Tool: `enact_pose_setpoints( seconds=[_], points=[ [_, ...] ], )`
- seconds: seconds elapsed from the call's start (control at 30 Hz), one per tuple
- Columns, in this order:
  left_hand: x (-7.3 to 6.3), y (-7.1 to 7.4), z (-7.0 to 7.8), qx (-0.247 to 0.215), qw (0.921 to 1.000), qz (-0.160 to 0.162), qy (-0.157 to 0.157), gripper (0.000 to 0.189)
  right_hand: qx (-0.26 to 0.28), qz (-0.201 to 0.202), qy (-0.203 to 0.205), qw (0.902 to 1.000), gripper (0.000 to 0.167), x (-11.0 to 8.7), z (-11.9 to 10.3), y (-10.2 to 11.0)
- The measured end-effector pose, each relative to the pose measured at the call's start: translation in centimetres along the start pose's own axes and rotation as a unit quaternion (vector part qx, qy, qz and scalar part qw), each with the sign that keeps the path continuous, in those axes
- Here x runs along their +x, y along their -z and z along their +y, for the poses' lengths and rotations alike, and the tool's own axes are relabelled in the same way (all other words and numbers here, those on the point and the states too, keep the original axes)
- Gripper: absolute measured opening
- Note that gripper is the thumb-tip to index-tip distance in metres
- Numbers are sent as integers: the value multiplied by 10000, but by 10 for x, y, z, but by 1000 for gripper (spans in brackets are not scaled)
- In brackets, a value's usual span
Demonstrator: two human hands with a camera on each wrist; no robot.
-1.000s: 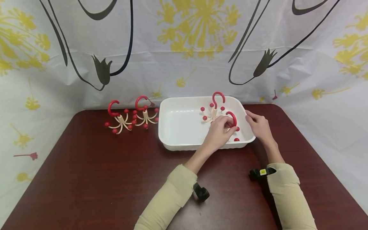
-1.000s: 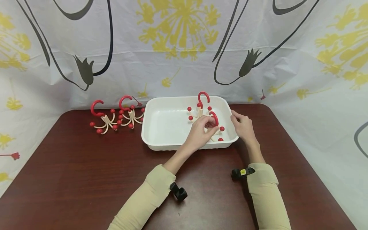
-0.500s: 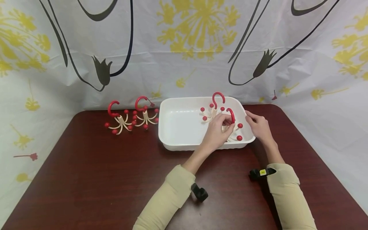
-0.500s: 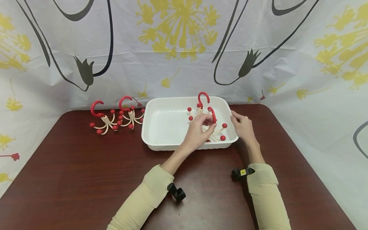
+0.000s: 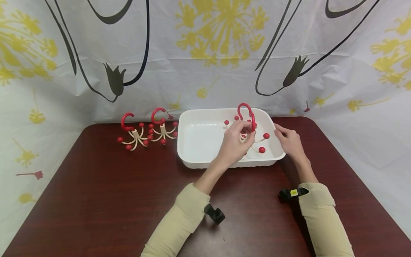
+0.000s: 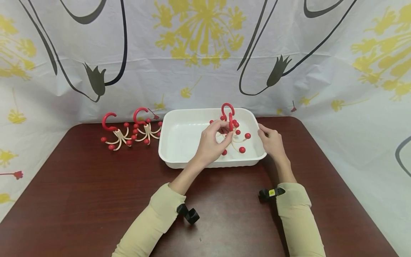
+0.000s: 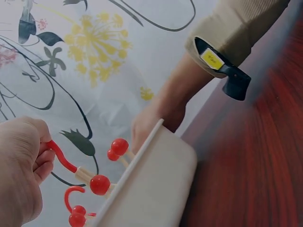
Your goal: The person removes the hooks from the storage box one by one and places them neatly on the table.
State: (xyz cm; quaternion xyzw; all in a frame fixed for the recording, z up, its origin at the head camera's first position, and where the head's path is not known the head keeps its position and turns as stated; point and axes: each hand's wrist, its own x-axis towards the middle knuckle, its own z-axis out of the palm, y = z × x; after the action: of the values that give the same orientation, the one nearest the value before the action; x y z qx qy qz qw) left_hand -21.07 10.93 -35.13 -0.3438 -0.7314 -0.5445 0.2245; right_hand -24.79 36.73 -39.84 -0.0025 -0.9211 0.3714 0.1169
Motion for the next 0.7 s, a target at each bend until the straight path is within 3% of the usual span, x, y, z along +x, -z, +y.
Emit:
enact_pose_setpoints(
  seconds=[0.27,0.7],
  points=[
    [3,14,4,-105,9993,258,-235,17,3,11,-3,10000,48,0,0,0],
    [1,45,6,-35,9989,454,-63,20,11,-17,41,10000,48,0,1,1]
  ],
)
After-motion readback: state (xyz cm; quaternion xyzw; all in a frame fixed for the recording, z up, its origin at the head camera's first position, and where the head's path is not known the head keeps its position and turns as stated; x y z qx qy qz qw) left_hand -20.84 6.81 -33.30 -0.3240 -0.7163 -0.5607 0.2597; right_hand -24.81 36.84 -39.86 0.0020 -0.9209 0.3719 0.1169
